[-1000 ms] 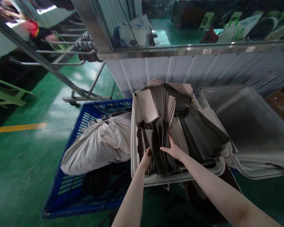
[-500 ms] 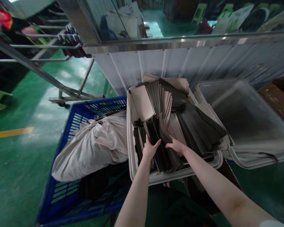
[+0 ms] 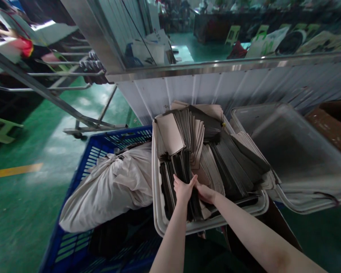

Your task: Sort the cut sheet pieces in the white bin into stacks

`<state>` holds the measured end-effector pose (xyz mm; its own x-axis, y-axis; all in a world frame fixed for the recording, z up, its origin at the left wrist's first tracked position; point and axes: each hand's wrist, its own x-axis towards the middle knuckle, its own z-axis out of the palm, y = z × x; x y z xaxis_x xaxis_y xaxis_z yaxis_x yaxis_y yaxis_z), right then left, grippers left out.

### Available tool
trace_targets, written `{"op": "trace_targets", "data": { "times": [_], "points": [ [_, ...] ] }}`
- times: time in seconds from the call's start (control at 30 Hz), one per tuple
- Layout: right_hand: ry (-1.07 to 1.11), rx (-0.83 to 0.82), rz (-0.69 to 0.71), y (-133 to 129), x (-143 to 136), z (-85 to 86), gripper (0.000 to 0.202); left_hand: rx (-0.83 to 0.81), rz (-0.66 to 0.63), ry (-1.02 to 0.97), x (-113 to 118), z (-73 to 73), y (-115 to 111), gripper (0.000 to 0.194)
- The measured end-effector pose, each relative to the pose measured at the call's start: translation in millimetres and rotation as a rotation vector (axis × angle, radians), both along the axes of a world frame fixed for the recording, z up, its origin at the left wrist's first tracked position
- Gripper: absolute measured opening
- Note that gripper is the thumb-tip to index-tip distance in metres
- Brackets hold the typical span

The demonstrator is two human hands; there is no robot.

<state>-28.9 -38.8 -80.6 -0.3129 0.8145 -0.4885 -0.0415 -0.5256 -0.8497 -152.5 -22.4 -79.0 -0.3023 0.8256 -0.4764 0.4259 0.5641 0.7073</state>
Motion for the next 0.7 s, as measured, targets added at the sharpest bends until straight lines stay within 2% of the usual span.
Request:
{"op": "trace_targets", "data": {
  "times": [0.1, 0.17, 0.23, 0.3, 0.4, 0.47, 0.57, 0.63, 0.7],
  "points": [
    [-0.101, 0.042, 0.074, 5, 12, -2.6, 0.042, -0.024, 0.008, 0.072, 5, 0.3, 2, 0.125],
    [-0.186, 0.081, 0.064, 27, 21, -1.2, 0.038, -0.010, 0.008, 0.113, 4, 0.6, 1, 0.120],
    [-0.311, 0.150, 0.010, 68, 23, 2.3, 0.033, 0.022, 0.000, 0.163, 3, -0.3, -1, 0.112],
    [-0.452, 0.242, -0.063, 124, 17, 7.1, 0.032, 0.054, -0.005, 0.202, 2, -2.5, -3, 0.105],
    [-0.608, 0.337, -0.069, 216, -7, 14.0, 0.029, 0.077, -0.007, 0.200, 1, -7.2, -3, 0.102],
    [-0.719, 0.340, -0.058, 265, -28, 16.4, 0.030, 0.093, -0.005, 0.181, -1, -10.0, -4, 0.102],
    [-0.907, 0.291, -0.085, 311, -55, 14.0, 0.047, 0.105, 0.010, 0.168, -2, -12.8, -4, 0.102],
    [-1.024, 0.247, -0.122, 328, -69, 8.9, 0.062, 0.097, 0.012, 0.217, 0, -13.9, -4, 0.097],
    [-1.115, 0.208, -0.155, 338, -79, 2.7, 0.064, 0.085, -0.003, 0.297, 4, -14.8, -3, 0.093]
  ]
}}
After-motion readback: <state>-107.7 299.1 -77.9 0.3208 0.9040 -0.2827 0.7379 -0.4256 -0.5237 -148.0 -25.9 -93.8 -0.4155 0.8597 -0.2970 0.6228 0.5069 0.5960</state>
